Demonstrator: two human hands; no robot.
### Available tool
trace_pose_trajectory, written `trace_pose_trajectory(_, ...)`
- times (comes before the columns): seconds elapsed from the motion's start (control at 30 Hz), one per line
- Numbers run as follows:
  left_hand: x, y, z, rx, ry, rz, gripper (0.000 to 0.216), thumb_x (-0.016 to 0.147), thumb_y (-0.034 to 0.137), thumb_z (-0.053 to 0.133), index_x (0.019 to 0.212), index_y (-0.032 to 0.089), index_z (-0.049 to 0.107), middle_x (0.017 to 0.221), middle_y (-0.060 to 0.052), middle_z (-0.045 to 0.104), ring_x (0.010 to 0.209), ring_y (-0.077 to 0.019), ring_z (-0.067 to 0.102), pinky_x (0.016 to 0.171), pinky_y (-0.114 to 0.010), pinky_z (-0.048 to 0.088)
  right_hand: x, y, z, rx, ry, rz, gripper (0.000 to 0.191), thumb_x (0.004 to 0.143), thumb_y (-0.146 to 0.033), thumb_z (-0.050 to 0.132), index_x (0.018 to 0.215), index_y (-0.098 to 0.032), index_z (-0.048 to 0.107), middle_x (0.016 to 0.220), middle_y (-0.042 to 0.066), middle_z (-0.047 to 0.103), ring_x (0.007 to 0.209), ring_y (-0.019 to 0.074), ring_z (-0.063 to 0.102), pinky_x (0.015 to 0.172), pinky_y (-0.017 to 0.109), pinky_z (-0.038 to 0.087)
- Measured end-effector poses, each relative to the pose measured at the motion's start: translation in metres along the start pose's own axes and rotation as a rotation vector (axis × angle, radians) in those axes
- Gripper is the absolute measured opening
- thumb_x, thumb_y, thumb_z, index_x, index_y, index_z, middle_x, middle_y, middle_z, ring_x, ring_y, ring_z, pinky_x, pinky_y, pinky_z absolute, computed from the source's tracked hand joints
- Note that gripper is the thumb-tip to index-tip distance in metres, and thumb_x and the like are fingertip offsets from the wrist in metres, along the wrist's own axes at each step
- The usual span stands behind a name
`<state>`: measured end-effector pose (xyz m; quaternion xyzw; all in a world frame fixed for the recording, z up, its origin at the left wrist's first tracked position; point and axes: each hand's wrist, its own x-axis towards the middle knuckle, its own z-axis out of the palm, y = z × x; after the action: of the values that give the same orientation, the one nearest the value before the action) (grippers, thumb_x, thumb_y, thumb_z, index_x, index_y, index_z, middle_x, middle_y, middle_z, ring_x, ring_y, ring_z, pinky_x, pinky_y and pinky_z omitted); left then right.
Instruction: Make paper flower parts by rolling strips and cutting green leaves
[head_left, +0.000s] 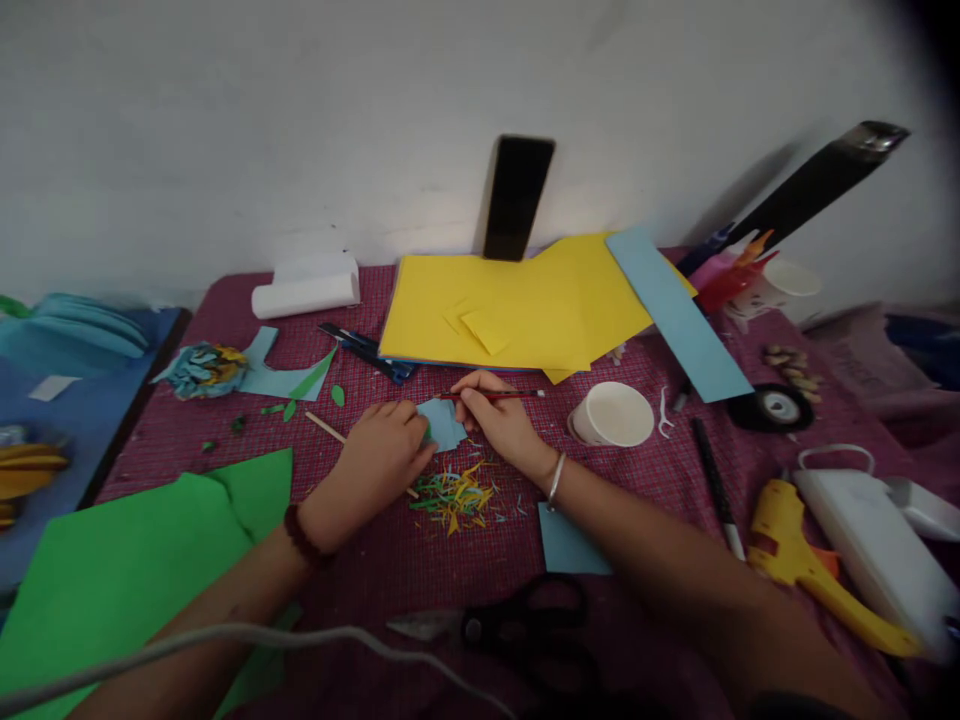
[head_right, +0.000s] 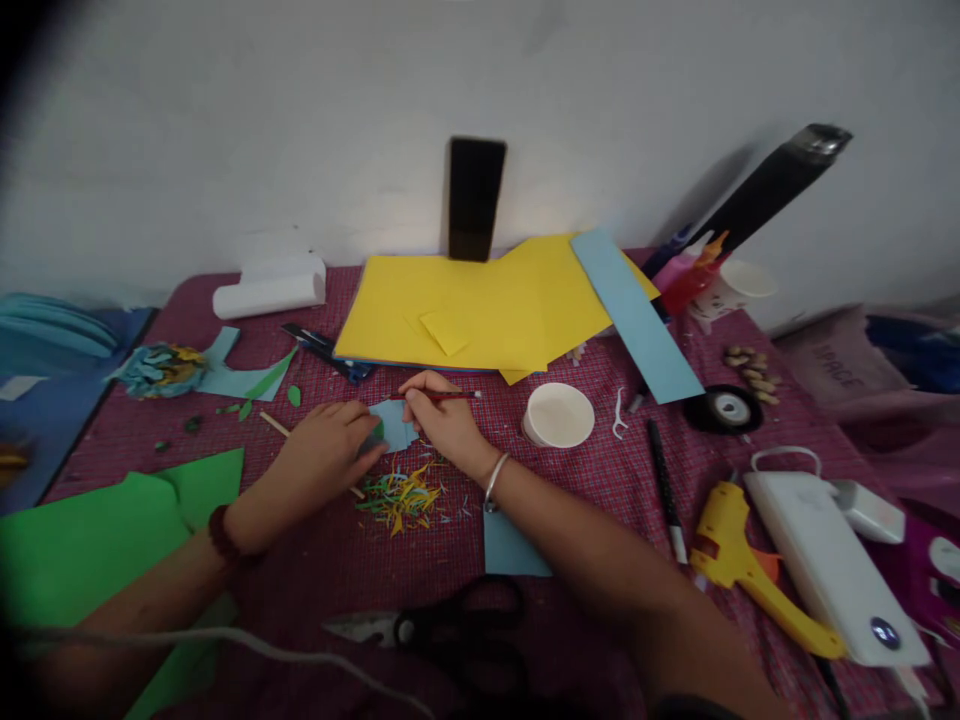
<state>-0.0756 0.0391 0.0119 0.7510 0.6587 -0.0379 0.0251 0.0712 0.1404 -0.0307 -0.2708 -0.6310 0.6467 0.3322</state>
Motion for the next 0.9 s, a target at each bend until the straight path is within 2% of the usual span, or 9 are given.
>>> trace_pose_trajectory(0.27, 0.004, 0.021, -0.001, 0.121, 0.019, -0.087, 0.019, 0.084, 0.018, 0.046, 0.085, 0.011, 0.064, 0.086, -0.014, 0.062, 0.085, -0.0278, 0.06, 0.076, -0.041, 0.044, 0.003, 0.005, 0.002, 0.013, 0.003, -0.019, 0.009, 0.086, -0.019, 0.045, 0.086, -0.018, 0.054, 0.06, -0.006, 0.054, 0.049, 0.008, 0.048, 0.046, 0.019, 0.039)
trace_pose_trajectory(0.37, 0.008, 0.025, 0.002, 0.158, -0.003, -0.15, 0.019, 0.085, 0.017, 0.044, 0.085, 0.011, 0.063, 0.085, -0.014, 0.062, 0.083, -0.0274, 0.06, 0.073, -0.039, 0.043, 0.002, 0.006, 0.002, 0.015, -0.013, -0.033, 0.012, 0.089, -0.022, 0.044, 0.092, -0.018, 0.055, 0.062, -0.005, 0.055, 0.048, 0.0073, 0.048, 0.045, 0.018, 0.039)
trace_pose_trajectory(0.5, 0.01, 0.02, 0.011, 0.122, -0.004, -0.237, 0.021, 0.088, 0.015, 0.042, 0.083, 0.013, 0.062, 0.082, -0.011, 0.061, 0.082, -0.0253, 0.06, 0.072, -0.035, 0.043, 0.0, 0.005, 0.002, 0.015, -0.022, -0.041, 0.018, 0.094, -0.03, 0.042, 0.096, -0.019, 0.056, 0.062, -0.005, 0.057, 0.048, 0.0073, 0.049, 0.045, 0.018, 0.038)
trace_pose_trajectory(0.6, 0.009, 0.007, 0.016, -0.041, 0.04, -0.285, 0.021, 0.087, 0.015, 0.043, 0.081, 0.014, 0.062, 0.081, -0.009, 0.059, 0.078, -0.0223, 0.059, 0.071, -0.033, 0.044, -0.001, 0.005, 0.003, 0.054, -0.022, -0.08, 0.018, 0.093, -0.032, 0.044, 0.094, -0.02, 0.057, 0.064, -0.004, 0.057, 0.049, 0.007, 0.049, 0.045, 0.018, 0.038)
trace_pose_trajectory(0.77, 0.007, -0.021, 0.02, -0.327, 0.068, -0.044, 0.024, 0.082, 0.01, 0.044, 0.098, 0.015, 0.061, 0.089, -0.007, 0.056, 0.084, -0.0198, 0.056, 0.077, -0.032, 0.045, 0.0, 0.008, 0.003, 0.113, -0.041, -0.116, 0.015, 0.093, -0.029, 0.046, 0.094, -0.02, 0.058, 0.065, -0.004, 0.057, 0.049, 0.0065, 0.048, 0.045, 0.018, 0.038)
trace_pose_trajectory(0.9, 0.018, -0.038, 0.023, -0.473, -0.041, -0.021, 0.02, 0.072, 0.004, 0.047, 0.084, 0.016, 0.057, 0.077, -0.001, 0.052, 0.072, -0.0159, 0.051, 0.066, -0.027, 0.042, -0.001, 0.009, 0.003, 0.105, -0.058, -0.114, 0.015, 0.092, -0.029, 0.046, 0.094, -0.019, 0.058, 0.064, -0.005, 0.057, 0.049, 0.0066, 0.048, 0.046, 0.018, 0.038)
